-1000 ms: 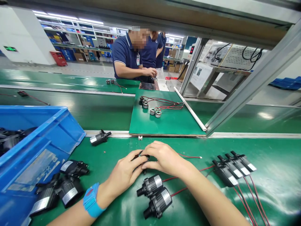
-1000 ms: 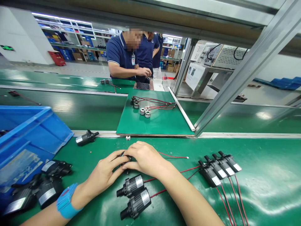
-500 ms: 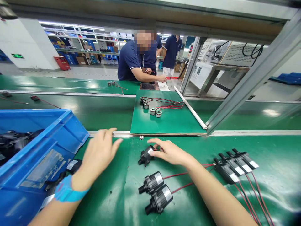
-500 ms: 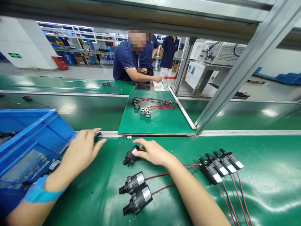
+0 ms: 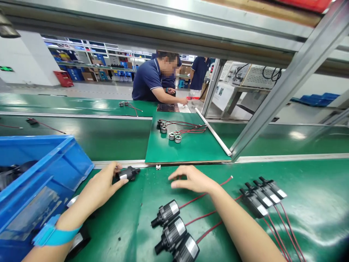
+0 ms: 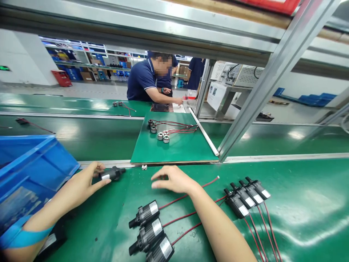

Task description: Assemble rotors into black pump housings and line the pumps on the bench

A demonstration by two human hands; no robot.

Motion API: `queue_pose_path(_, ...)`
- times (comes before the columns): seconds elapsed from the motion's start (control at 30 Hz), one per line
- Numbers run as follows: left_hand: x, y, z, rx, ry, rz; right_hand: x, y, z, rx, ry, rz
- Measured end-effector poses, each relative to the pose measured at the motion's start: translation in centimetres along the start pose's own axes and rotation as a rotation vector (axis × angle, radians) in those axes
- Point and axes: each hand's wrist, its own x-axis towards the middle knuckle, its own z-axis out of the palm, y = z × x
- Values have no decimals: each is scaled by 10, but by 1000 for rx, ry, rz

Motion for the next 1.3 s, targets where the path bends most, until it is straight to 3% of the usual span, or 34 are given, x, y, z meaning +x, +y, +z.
queue_pose_path(0.07, -2, 20, 1, -220, 84, 26, 13, 4, -8, -229, 318, 90)
queue_pose_path(0.13, -7, 46, 4, -344, 130, 12, 30, 13, -19, -435, 506, 192)
queue_pose_path(0.23, -16, 79, 17, -437, 127, 44, 58, 31, -33, -554, 604, 285)
queue_pose_path(0.3, -21, 91, 28, -459, 82, 89, 74, 43, -38, -605, 622, 307)
queue_pose_path(0.43, -26, 92, 47, -456, 21, 129, 93, 56, -40, -661, 635, 307)
queue_pose_path(0.53, -26, 88, 55, -518, -20, 129, 91, 52, -34, -660, 645, 268)
queue_pose_path(0.67, -28, 87, 60, -648, -27, 114, 63, 27, -18, -542, 591, 139)
queue_pose_path(0.8, -29, 92, 59, -776, -51, 105, 25, -15, -5, -128, 421, -42)
queue_pose_path(0.93, -31, 97, 58, -900, -86, 93, 8, -45, 2, -21, 287, -132)
queue_pose_path(1.13, -33, 101, 56, -855, -101, 100, 8, -60, 4, -67, 177, -169)
queue_pose_path(1.3, -32, 102, 54, -863, -133, 143, 8, -56, 8, 130, 159, -95)
